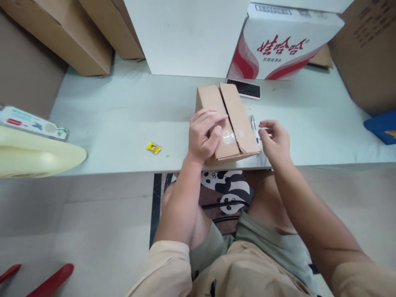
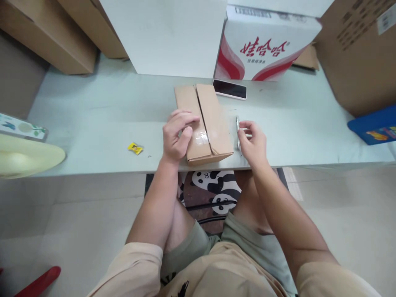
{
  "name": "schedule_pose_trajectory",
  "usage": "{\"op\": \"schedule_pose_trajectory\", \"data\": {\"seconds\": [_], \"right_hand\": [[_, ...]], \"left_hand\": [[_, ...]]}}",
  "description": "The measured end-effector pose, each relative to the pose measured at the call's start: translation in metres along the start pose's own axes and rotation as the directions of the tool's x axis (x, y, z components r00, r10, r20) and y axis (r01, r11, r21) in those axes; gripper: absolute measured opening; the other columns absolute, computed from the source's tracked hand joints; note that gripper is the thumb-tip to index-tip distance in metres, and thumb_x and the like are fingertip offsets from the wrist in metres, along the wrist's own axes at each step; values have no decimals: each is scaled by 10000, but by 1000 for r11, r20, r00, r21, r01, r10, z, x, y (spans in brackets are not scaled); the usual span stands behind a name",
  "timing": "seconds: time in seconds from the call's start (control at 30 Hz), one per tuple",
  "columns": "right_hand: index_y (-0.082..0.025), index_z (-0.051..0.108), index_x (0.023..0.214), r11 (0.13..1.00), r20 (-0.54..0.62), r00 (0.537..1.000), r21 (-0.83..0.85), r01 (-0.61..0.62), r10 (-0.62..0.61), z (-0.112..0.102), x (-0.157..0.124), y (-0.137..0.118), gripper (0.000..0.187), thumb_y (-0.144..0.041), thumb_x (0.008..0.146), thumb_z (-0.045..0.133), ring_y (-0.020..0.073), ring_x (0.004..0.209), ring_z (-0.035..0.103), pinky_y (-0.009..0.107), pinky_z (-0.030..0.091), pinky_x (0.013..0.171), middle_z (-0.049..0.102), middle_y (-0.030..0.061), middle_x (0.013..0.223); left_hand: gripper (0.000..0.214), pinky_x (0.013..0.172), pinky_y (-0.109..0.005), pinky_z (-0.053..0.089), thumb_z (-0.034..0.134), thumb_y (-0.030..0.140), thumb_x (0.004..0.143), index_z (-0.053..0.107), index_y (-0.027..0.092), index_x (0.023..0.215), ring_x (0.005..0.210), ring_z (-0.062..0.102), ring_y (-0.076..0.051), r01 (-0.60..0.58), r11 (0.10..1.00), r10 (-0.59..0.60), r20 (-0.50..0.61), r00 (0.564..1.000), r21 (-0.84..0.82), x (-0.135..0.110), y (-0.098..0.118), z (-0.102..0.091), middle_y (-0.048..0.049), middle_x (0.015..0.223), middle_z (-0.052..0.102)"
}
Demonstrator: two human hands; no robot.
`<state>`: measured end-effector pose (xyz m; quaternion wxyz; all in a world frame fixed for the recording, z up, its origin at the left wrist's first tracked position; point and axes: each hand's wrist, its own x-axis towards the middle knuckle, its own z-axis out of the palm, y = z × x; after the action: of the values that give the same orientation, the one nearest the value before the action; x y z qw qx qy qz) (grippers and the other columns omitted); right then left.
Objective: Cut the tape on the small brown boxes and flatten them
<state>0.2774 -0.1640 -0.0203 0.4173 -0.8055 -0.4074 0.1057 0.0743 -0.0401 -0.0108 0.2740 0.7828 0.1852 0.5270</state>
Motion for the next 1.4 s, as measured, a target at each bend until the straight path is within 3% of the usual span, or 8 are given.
{"op": "schedule_pose_trajectory", "data": {"seconds": [0.23, 0.37, 0.47, 0.6, 0.73, 0.93, 1.2, 1.4], "right_hand": [[-156, 501, 1405, 797, 284, 947, -602, 55, 148, -21, 17, 17, 667, -319, 767, 613, 257, 755, 642, 388, 487, 706, 749, 112, 915], [-191, 513, 1359, 882, 266, 954, -472, 2, 141, -48, 4, 17, 559, -331, 822, 586, 211, 648, 650, 348, 492, 631, 687, 23, 753], [-252, 614, 1196, 986, 62, 998, -168, -14, 24, -71, -15, 14, 388, -343, 820, 643, 148, 537, 644, 290, 493, 516, 619, -19, 776], [-278, 714, 1142, 957, -162, 944, -70, 281, -289, -91, -47, -2, 382, -243, 765, 761, 111, 493, 599, 242, 460, 431, 641, -13, 771], [-333, 715, 1226, 790, 7, 812, -226, 570, -584, -95, -65, -33, 485, -168, 774, 772, 121, 590, 619, 232, 453, 441, 716, 7, 827], [-456, 614, 1367, 620, 140, 735, -447, 645, -664, -92, -74, -63, 664, -87, 824, 711, 111, 621, 623, 270, 499, 529, 730, 1, 961], [-382, 569, 1433, 570, 205, 725, -495, 656, -657, -86, -84, -72, 647, -115, 858, 699, 211, 921, 771, 346, 623, 800, 763, 24, 1185], [-293, 673, 1262, 534, 275, 744, -552, 640, -608, -89, -86, -89, 358, -189, 921, 640, 180, 848, 780, 303, 604, 642, 792, 3, 1090]], "left_hand": [[337, 1077, -453, 456, 404, 286, 889, 713, 247, 1017, 1147, 637, -248, 129, 991, -130, 16, 991, 46, -3, 4, 8, -49, 1045, 771], [365, 1096, -441, 405, 390, 237, 892, 704, 250, 1077, 1203, 628, -241, 152, 976, -148, -40, 988, 158, -11, 15, 22, -47, 1066, 767], [353, 1121, -436, 356, 406, 230, 895, 695, 238, 1097, 1263, 601, -244, 184, 965, -176, -55, 983, 187, -15, 25, 30, -55, 1138, 760], [301, 1129, -439, 323, 421, 245, 898, 697, 248, 1017, 1285, 583, -254, 195, 964, -190, -46, 981, 180, -17, 30, 34, -50, 1162, 757], [300, 1134, -453, 303, 409, 235, 899, 683, 245, 1021, 1286, 575, -259, 189, 966, -180, -66, 981, 174, -18, 29, 36, -57, 1163, 749], [310, 1133, -456, 302, 398, 265, 909, 671, 244, 1053, 1297, 572, -269, 182, 960, -164, -98, 982, 214, -23, 34, 44, -70, 1171, 743], [334, 1104, -456, 323, 378, 298, 917, 680, 241, 1049, 1255, 592, -275, 147, 959, -118, -131, 984, 243, -23, 33, 49, -76, 1143, 748], [339, 1119, -490, 295, 383, 282, 895, 691, 225, 1023, 1270, 563, -299, 174, 971, -158, -107, 982, 163, -23, 31, 49, -91, 1144, 736]]}}
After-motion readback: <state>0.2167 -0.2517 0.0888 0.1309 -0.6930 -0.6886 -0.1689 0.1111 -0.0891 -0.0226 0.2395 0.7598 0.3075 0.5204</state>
